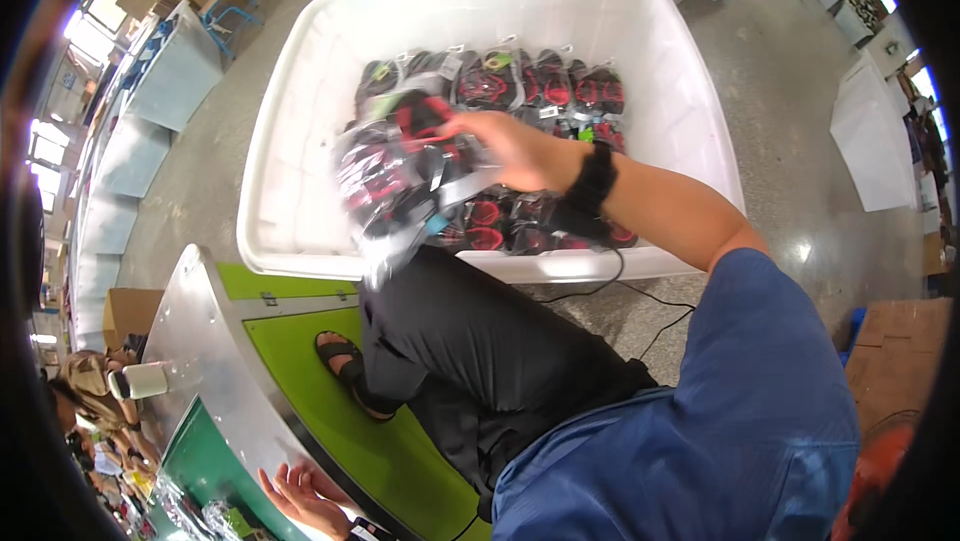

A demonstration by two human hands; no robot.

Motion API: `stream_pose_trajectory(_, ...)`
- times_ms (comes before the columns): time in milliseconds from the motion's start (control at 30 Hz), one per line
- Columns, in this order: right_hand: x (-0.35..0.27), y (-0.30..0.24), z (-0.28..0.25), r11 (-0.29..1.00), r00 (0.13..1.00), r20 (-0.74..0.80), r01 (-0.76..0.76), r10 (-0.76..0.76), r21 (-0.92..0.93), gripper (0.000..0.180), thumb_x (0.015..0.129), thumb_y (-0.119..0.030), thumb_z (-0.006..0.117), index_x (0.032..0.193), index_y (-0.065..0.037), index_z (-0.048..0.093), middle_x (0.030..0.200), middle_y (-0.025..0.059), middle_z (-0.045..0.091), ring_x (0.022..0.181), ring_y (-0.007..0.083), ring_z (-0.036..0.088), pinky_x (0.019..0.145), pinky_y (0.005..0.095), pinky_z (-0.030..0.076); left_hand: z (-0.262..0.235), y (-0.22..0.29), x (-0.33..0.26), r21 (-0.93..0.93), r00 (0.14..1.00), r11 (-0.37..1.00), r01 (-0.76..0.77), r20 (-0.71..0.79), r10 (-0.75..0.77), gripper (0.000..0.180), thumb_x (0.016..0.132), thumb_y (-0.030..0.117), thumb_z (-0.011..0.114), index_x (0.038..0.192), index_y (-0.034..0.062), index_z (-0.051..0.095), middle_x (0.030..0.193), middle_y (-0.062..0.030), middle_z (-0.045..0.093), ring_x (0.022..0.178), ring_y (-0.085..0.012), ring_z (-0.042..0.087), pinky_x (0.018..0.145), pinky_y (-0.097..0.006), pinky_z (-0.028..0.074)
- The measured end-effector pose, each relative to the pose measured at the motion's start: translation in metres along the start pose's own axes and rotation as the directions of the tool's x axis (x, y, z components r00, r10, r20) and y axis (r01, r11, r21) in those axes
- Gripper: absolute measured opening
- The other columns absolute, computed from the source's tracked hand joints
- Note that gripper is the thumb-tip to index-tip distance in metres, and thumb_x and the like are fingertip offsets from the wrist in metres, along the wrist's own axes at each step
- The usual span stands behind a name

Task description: Picking up pairs of bagged shoes from a conveyor belt and placing them into a large plastic bin.

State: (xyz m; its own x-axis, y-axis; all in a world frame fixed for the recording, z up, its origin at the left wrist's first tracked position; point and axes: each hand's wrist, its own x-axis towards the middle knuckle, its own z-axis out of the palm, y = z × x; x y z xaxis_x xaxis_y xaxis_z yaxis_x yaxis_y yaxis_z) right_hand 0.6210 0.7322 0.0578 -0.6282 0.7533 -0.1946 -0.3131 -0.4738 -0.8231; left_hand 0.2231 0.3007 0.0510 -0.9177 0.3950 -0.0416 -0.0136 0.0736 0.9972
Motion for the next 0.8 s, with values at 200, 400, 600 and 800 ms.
stream_pose_trajectory(200, -0.054, 0.013, -0.184, 0.949, 0.765, -0.587, -0.316, 0.265, 0.016, 0.038, 0.104, -0.048, 0.044, 0.121, -0.023, 0.069, 0.112, -0.0017, 0.074, 0.101, 0.0165, 0.069, 0.082, 0.0369, 0.055, 0.005, -0.022, 0.001, 0.009, 0.995, 0.995, -0.098, -0.018, 0.098, 0.044, 0.105, 0.015, 0.059, 0.145, 0.0058, 0.045, 0.089, -0.0099, 0.062, 0.074, -0.0187, 0.059, 0.068, -0.029, 0.052)
stream_pose_trajectory(400, -0.084, -0.011, -0.257, 0.966, 0.676, -0.726, -0.251, 0.129, -0.062, 0.036, 0.101, -0.045, 0.050, 0.115, -0.017, 0.070, 0.109, 0.0008, 0.075, 0.094, 0.0190, 0.073, 0.073, 0.0396, 0.059, 0.013, -0.015, 0.000, 0.110, 0.998, 0.994, -0.003, -0.065, 0.010, 0.042, 0.105, 0.017, 0.059, 0.144, 0.0059, 0.048, 0.085, -0.0081, 0.060, 0.074, -0.0168, 0.056, 0.065, -0.027, 0.048)
stream_pose_trajectory(600, -0.073, 0.057, -0.342, 0.750, 0.456, -0.853, -0.650, 0.252, -0.126, 0.039, 0.091, -0.024, 0.069, 0.123, -0.003, 0.063, 0.123, 0.0187, 0.065, 0.097, 0.0309, 0.071, 0.087, 0.0506, 0.059, 0.014, -0.019, -0.001, 0.178, 0.992, 0.982, -0.057, -0.105, 0.076, 0.041, 0.104, 0.021, 0.062, 0.140, 0.0041, 0.054, 0.086, -0.0069, 0.060, 0.076, -0.0166, 0.057, 0.065, -0.026, 0.048)
stream_pose_trajectory(800, -0.039, 0.092, -0.301, 0.520, 0.561, -0.794, -0.762, 0.235, -0.386, 0.068, 0.083, -0.023, 0.072, 0.140, 0.006, 0.051, 0.115, 0.0264, 0.066, 0.117, 0.0344, 0.067, 0.091, 0.0493, 0.057, -0.002, -0.027, 0.004, 0.257, 0.996, 0.965, -0.055, -0.056, 0.072, 0.042, 0.104, 0.022, 0.061, 0.140, 0.0007, 0.056, 0.093, -0.0095, 0.064, 0.081, -0.0167, 0.060, 0.070, -0.026, 0.051)
